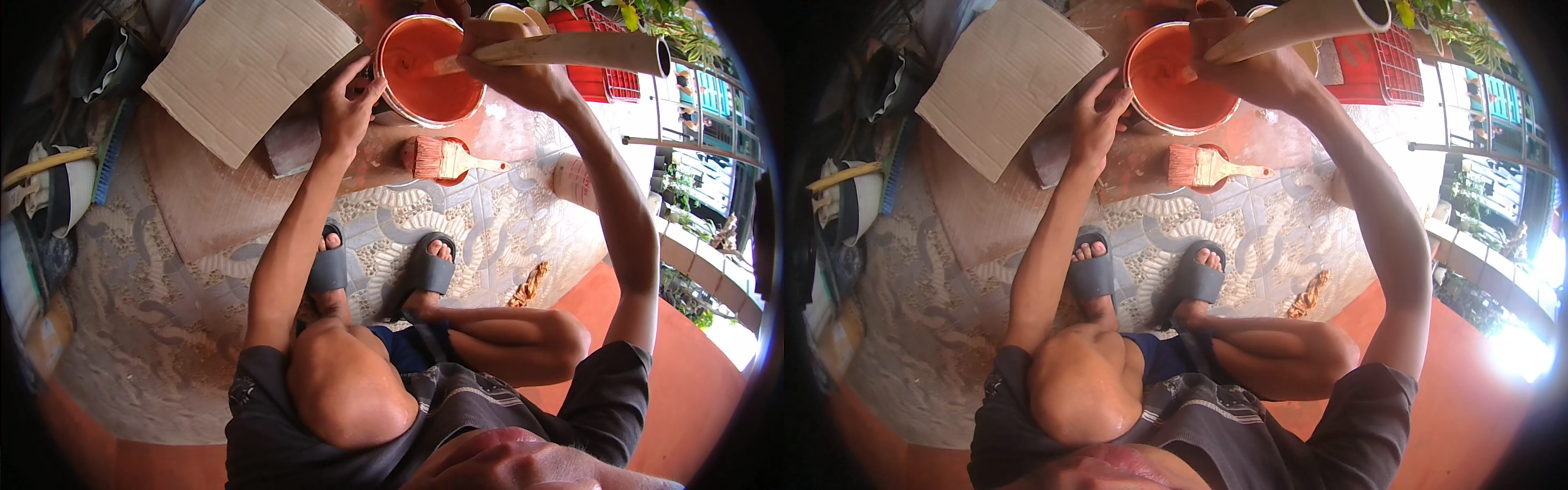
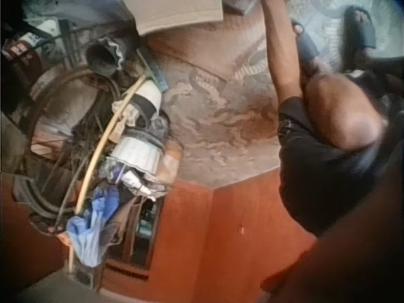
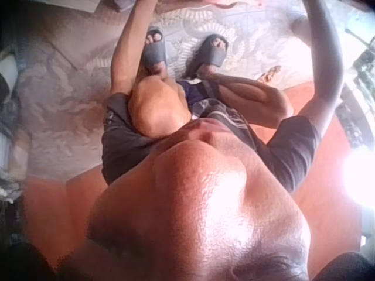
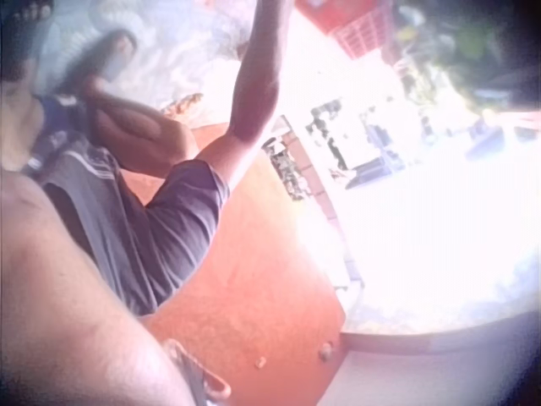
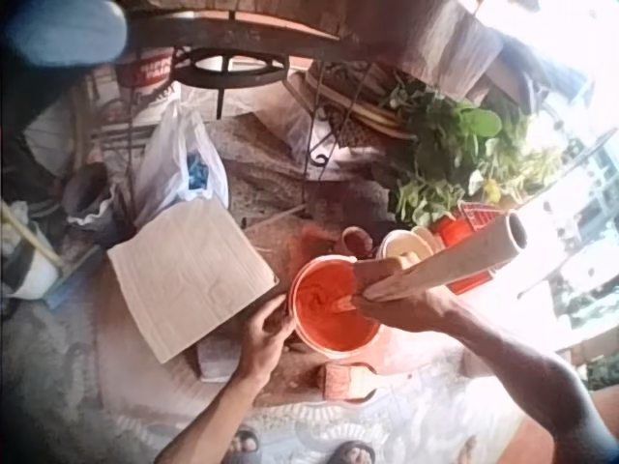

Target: The person sits on the floor and mixes red paint in a bucket using a wooden stick. They then pour some paint into a smaller cup and use a brush to transfer paint between containers.

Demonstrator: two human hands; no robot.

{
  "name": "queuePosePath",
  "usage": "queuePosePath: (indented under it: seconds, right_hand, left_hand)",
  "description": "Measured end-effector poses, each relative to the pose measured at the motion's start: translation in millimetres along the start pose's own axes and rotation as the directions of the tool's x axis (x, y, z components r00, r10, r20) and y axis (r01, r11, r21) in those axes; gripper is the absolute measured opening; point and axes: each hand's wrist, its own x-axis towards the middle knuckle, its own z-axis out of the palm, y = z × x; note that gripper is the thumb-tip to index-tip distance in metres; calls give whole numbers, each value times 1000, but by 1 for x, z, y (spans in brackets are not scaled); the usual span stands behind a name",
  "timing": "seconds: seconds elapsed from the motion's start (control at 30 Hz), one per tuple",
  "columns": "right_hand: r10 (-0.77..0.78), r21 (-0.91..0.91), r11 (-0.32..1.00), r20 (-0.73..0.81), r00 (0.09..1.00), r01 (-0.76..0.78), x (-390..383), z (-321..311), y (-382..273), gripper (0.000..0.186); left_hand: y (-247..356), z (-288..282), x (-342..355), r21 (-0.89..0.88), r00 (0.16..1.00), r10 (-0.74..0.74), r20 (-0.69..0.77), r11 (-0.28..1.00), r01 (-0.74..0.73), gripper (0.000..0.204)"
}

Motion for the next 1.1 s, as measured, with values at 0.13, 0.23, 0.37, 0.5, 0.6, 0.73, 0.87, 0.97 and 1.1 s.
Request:
queuePosePath:
  seconds: [0.13,0.23,0.37,0.5,0.6,0.73,0.87,0.97,1.1]
  right_hand:
    - [13,121,993,14,1000,-15,5,6,-1,14]
    - [129,42,991,-20,991,-128,8,10,1,14]
    - [-31,-85,996,-68,997,25,-2,10,1,13]
    - [147,169,975,18,989,-148,-1,16,0,16]
    - [146,174,974,3,989,-144,7,14,7,16]
    - [72,-30,997,55,996,-70,-6,-4,19,18]
    - [276,208,922,237,932,-326,-29,-3,23,16]
    - [375,293,821,369,850,-490,-32,4,20,24]
    - [372,179,866,391,842,-466,-30,15,12,28]
  left_hand:
    - [0,1,0,-37,1000,15,25,999,-14,48]
    - [1,-1,0,-26,999,8,38,1000,-7,49]
    - [0,-1,0,-29,1000,6,22,1000,-5,49]
    - [-1,0,0,-33,1000,1,16,999,0,48]
    - [-1,-1,0,-25,1000,2,29,1000,-1,48]
    - [-2,-1,2,-29,999,27,41,999,-26,47]
    - [-3,-2,2,-13,999,34,28,999,-34,45]
    - [-4,-2,2,-13,996,86,20,996,-85,45]
    - [-6,-3,3,13,994,68,81,998,-69,55]
